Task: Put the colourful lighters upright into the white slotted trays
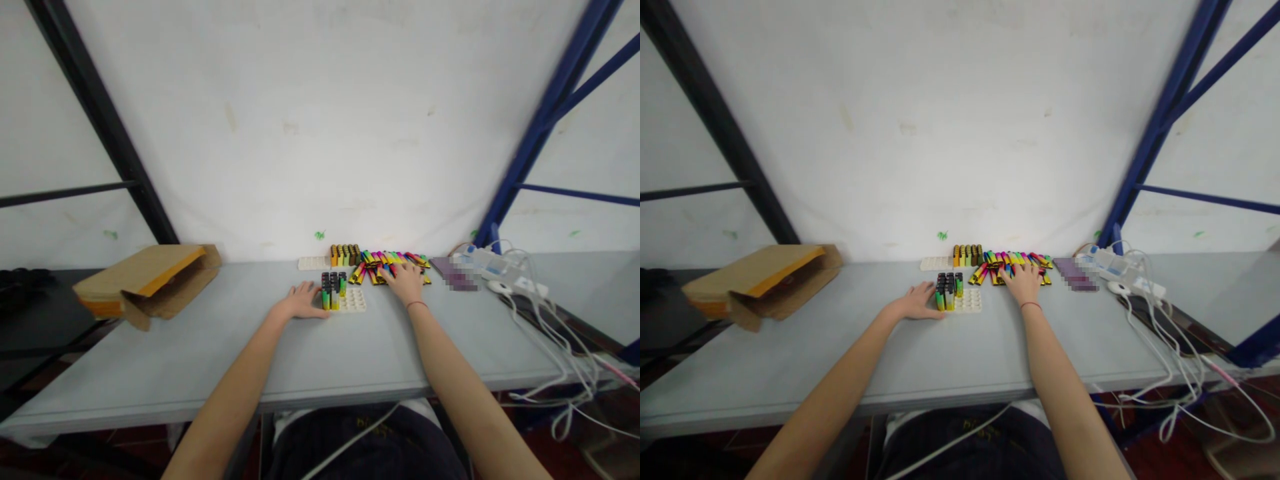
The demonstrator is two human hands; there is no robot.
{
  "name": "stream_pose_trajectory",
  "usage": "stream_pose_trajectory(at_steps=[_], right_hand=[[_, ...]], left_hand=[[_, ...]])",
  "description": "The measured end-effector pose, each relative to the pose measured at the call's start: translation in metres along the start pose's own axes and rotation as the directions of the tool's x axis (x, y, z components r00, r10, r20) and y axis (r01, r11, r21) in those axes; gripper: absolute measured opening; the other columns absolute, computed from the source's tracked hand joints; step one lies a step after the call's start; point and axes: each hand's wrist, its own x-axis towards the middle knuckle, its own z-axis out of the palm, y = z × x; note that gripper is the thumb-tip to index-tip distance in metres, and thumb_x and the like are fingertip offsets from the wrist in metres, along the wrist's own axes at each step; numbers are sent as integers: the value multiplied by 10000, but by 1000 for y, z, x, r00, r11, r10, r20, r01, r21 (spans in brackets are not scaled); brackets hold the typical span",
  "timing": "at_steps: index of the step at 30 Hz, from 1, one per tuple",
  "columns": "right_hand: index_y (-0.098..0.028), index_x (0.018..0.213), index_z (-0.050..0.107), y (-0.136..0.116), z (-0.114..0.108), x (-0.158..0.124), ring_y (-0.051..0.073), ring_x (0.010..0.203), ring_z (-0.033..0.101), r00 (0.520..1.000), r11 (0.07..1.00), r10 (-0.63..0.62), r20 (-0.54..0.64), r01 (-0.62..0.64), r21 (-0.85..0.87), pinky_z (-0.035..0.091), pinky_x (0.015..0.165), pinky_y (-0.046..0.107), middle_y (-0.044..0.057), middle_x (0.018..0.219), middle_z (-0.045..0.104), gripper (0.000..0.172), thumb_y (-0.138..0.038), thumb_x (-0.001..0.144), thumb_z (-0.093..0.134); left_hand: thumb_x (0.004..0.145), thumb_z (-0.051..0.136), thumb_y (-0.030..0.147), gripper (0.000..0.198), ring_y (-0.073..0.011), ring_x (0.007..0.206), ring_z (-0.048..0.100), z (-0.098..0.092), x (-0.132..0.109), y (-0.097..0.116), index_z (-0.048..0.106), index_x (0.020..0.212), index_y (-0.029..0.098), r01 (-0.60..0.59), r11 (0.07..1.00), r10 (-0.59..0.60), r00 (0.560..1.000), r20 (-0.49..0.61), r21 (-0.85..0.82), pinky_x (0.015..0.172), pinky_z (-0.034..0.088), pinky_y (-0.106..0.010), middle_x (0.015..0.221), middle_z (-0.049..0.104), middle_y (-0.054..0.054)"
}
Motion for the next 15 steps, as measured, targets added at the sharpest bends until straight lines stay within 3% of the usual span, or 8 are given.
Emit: stream_pose_trajectory(at_steps=[8,11,15], right_hand=[[-181,915,711,-8,2,-8,327,1077,427,995,997,-72,68,72,-1,316,839,439,143,1071,627,308,-362,866,467],[-181,884,707,-8,0,-11,310,1051,437,996,999,-53,77,54,-11,311,844,425,127,1024,644,331,-393,875,453],[-184,869,716,-11,1,-14,311,1079,411,996,998,-51,70,53,-32,309,849,414,126,1133,600,345,-440,856,486]], left_hand=[[685,489,785,1004,-346,1381,148,-1,-2,2,278,1432,148,1,1000,-1,1000,-6,15,1078,141,-546,1501,194,-202],[686,482,788,994,-345,1379,155,-1,-1,2,287,1428,154,3,1000,-3,1000,-7,18,1081,145,-535,1504,196,-192],[680,477,799,1001,-344,1384,138,1,1,0,276,1431,168,2,1000,-2,1000,-5,16,1082,140,-537,1511,181,-186]])
